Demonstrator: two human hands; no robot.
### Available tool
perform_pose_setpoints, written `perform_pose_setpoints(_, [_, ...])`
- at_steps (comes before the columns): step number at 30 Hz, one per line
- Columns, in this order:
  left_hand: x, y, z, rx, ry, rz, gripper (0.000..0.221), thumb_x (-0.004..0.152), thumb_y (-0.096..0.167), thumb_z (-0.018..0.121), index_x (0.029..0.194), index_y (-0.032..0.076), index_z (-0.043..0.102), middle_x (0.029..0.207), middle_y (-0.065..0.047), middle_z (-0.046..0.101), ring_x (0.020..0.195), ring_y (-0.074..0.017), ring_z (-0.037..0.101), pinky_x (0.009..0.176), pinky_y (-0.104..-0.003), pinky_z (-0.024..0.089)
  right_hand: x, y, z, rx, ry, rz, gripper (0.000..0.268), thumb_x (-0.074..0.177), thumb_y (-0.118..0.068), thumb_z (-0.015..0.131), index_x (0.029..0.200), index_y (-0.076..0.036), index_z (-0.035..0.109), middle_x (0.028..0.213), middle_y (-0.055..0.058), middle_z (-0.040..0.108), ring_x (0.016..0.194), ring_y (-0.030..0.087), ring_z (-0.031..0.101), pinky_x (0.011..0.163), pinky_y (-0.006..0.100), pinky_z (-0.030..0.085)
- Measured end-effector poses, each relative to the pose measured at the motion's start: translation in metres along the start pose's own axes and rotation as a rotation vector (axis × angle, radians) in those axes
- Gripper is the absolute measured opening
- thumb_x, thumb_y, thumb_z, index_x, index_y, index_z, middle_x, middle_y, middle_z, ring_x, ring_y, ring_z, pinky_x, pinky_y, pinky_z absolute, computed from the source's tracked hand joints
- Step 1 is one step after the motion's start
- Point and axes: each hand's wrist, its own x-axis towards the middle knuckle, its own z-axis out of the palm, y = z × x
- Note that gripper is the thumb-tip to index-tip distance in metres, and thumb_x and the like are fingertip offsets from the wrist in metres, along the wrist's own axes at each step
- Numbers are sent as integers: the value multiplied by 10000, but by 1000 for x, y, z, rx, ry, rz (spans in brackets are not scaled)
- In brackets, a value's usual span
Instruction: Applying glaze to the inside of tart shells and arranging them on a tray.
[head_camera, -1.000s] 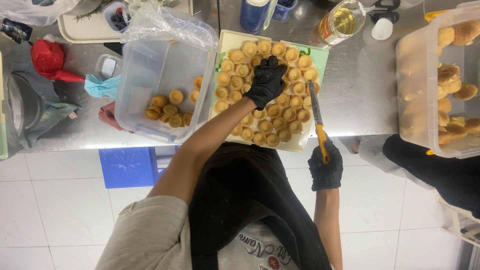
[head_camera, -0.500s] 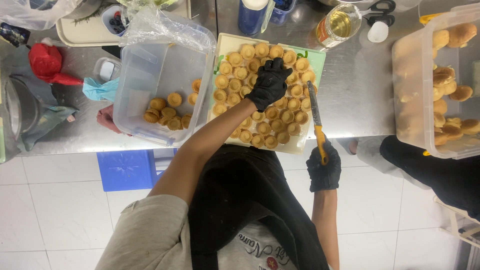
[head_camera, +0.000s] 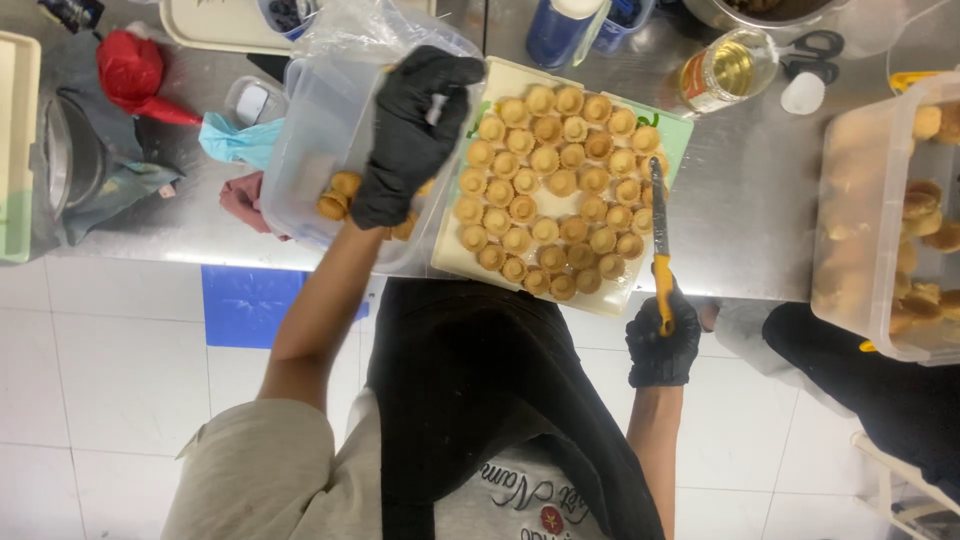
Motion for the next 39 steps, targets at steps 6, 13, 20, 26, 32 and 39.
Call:
perform_pose_setpoints(6, [-116,-102,-78,860,-446,-104,180,718,266,822,789,122,741,803,-116,720,802,-348,706,708,-480,561,62,-49,-27,-91,-124,-239,535,1078,-306,639,1498,3,516,691,-70,516,497,58,457,411,202,381])
perform_pose_setpoints(13, [-119,-121,-60,1281,-1067,-472,249,634,194,833,867,137,764,857,-142,722,837,-341,721,675,-454,575,180,-142,15,-627,54,-349,408,1034,-240,619,1373,-20,674,771,68,658,488,115,493,424,240,372])
perform_pose_setpoints(20, [-86,-108,-87,724,-798,-664,454,663,419,939,822,37,754,857,-170,745,845,-338,713,801,-441,558,261,-129,34,-689,111,-207,256,974,-266,649,1128,-64,682,720,61,652,433,106,447,382,251,326])
perform_pose_setpoints(26, [-55,-34,-91,-503,-293,-928,210,868,161,815,1009,35,724,969,-81,773,954,-194,751,868,-307,622,288,-101,-37,-167,-16,-70,279,1004,-280,665,1196,-78,652,716,-9,570,494,87,393,443,222,310])
perform_pose_setpoints(32, [-37,-13,22,-1055,-96,-1144,290,960,153,707,1229,57,652,1148,-65,740,1058,-204,740,863,-325,608,213,-82,-45,-45,-132,-106,452,1010,-306,611,1399,-74,622,734,-43,553,521,55,399,464,196,319])
perform_pose_setpoints(39, [-52,-105,221,-1491,-43,-1280,293,1011,162,679,1296,102,651,1083,-13,677,946,-160,677,810,-298,572,104,-67,-25,27,-181,-146,495,1007,-254,622,1452,-45,562,897,37,633,599,64,469,491,190,366])
